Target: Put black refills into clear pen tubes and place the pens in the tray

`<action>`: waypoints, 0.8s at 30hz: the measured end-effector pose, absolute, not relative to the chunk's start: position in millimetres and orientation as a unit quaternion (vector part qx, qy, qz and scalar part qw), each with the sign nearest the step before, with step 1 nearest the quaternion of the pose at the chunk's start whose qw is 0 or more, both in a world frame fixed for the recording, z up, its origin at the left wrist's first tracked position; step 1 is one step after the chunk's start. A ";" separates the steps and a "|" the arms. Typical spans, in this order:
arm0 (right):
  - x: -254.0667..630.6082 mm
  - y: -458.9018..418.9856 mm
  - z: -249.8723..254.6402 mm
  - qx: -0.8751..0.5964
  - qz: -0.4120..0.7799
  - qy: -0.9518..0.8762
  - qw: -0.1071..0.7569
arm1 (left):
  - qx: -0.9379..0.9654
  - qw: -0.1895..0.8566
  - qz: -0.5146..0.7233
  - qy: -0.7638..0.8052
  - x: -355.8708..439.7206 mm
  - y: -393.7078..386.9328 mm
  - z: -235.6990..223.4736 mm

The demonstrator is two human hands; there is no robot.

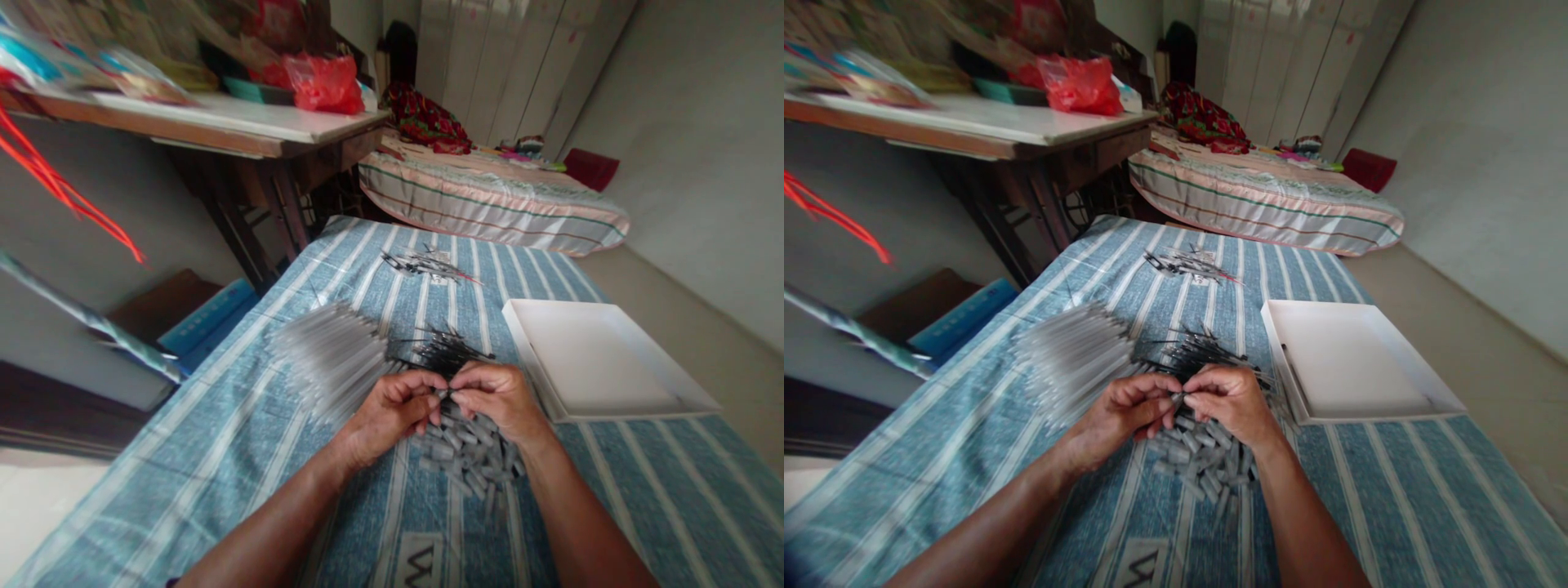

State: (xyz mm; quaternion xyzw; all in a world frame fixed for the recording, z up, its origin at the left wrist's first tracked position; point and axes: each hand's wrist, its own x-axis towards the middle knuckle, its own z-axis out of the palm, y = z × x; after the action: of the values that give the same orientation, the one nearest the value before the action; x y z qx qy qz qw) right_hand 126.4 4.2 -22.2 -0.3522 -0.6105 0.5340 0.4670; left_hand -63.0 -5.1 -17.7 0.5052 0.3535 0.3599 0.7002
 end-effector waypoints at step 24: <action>124.6 2.8 -21.6 -0.389 0.457 -0.703 0.381 | 0.592 0.659 0.267 0.380 -67.5 -0.4 -20.8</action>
State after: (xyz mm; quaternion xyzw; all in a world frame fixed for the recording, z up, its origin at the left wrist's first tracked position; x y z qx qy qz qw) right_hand 124.6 2.8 -21.6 -0.3894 -0.7030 0.4570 0.3813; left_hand -67.5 -0.4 -20.8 0.5920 0.3796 0.2674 0.6588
